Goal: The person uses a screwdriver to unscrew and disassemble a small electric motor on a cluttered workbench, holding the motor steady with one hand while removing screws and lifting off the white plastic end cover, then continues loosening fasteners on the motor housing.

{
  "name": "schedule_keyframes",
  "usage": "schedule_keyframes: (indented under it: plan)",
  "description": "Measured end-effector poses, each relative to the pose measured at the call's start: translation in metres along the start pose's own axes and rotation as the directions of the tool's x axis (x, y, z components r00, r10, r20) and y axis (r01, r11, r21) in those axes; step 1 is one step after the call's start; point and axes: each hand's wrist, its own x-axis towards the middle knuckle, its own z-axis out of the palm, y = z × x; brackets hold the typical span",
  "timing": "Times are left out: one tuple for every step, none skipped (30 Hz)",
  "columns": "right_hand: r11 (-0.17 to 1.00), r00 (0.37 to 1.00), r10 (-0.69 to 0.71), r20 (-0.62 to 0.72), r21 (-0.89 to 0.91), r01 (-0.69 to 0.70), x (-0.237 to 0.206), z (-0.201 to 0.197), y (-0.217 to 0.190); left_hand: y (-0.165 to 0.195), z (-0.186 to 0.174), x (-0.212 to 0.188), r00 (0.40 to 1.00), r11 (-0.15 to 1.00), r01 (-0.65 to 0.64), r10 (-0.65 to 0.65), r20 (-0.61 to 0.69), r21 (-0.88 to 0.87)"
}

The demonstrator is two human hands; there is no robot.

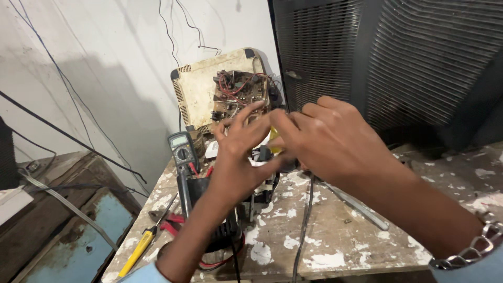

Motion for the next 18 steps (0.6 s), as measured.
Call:
schedule_keyframes:
  plan:
    - [0.999, 0.997, 0.029, 0.065, 0.017, -0.03, 0.004, 0.001, -0.002, 0.003, 0.001, 0.0, 0.999, 0.999, -0.014, 0.015, -0.038, 0.03]
    - [0.997, 0.979, 0.071, 0.191, -0.009, -0.07, 0.005, 0.002, -0.004, 0.006, 0.003, 0.0, 0.998, 0.999, 0.048, -0.047, -0.05, 0.023]
    - [0.994, 0.943, 0.112, 0.315, -0.04, -0.105, 0.005, 0.005, -0.005, 0.009, 0.005, -0.001, 0.992, 0.994, 0.111, -0.11, -0.063, 0.015]
    - [0.988, 0.89, 0.151, 0.43, -0.075, -0.132, 0.005, 0.008, -0.006, 0.01, 0.005, -0.001, 0.982, 0.985, 0.174, -0.173, -0.075, 0.007]
    - [0.995, 0.95, 0.101, 0.296, -0.047, -0.091, 0.003, 0.011, -0.005, 0.009, 0.005, -0.001, 0.984, 0.987, 0.163, -0.163, -0.072, -0.005]
    - [0.999, 0.987, 0.05, 0.155, -0.024, -0.046, 0.0, 0.013, -0.003, 0.009, 0.004, -0.001, 0.986, 0.988, 0.152, -0.152, -0.067, -0.017]
    - [1.0, 1.0, 0.0, 0.012, -0.009, 0.0, -0.003, 0.016, 0.0, 0.007, 0.003, -0.001, 0.988, 0.99, 0.14, -0.141, -0.061, -0.032]
    - [0.999, 0.999, -0.032, -0.018, -0.008, 0.031, -0.006, 0.017, 0.003, 0.005, 0.002, -0.001, 0.992, 0.993, 0.112, -0.114, -0.047, -0.036]
    - [0.998, 0.997, -0.066, -0.052, -0.008, 0.065, -0.008, 0.017, 0.006, 0.003, 0.001, 0.0, 0.996, 0.996, 0.084, -0.086, -0.036, -0.038]
    - [0.995, 0.991, -0.1, -0.086, -0.007, 0.1, -0.008, 0.017, 0.008, 0.002, 0.0, 0.0, 0.998, 0.998, 0.059, -0.06, -0.023, -0.039]
    - [0.997, 0.996, -0.073, -0.05, 0.007, 0.074, -0.008, 0.016, 0.009, 0.001, 0.001, 0.0, 0.998, 0.999, 0.048, -0.049, -0.039, -0.015]
    - [0.999, 0.999, -0.044, -0.013, 0.019, 0.044, -0.006, 0.014, 0.01, 0.003, 0.004, 0.0, 0.998, 0.999, 0.036, -0.036, -0.052, 0.008]
    - [1.0, 1.0, -0.014, 0.023, 0.028, 0.013, -0.004, 0.01, 0.011, 0.004, 0.007, 0.0, 0.998, 0.999, 0.022, -0.02, -0.067, 0.03]
    - [0.999, 0.975, 0.048, 0.219, -0.002, -0.049, -0.001, 0.008, 0.009, 0.006, 0.01, -0.001, 0.995, 0.998, 0.057, -0.055, -0.085, 0.027]
    - [0.994, 0.909, 0.112, 0.402, -0.042, -0.104, 0.004, 0.008, 0.005, 0.008, 0.011, -0.004, 0.991, 0.996, 0.091, -0.088, -0.102, 0.025]
    - [0.984, 0.803, 0.179, 0.568, -0.096, -0.152, 0.007, 0.007, 0.002, 0.01, 0.013, -0.006, 0.985, 0.992, 0.124, -0.121, -0.121, 0.018]
    - [0.985, 0.831, 0.171, 0.529, -0.098, -0.14, 0.006, 0.005, 0.001, 0.009, 0.014, -0.007, 0.983, 0.989, 0.145, -0.141, -0.115, 0.032]
    - [0.987, 0.857, 0.16, 0.49, -0.099, -0.127, 0.005, 0.005, 0.0, 0.008, 0.014, -0.008, 0.981, 0.985, 0.168, -0.163, -0.108, 0.047]
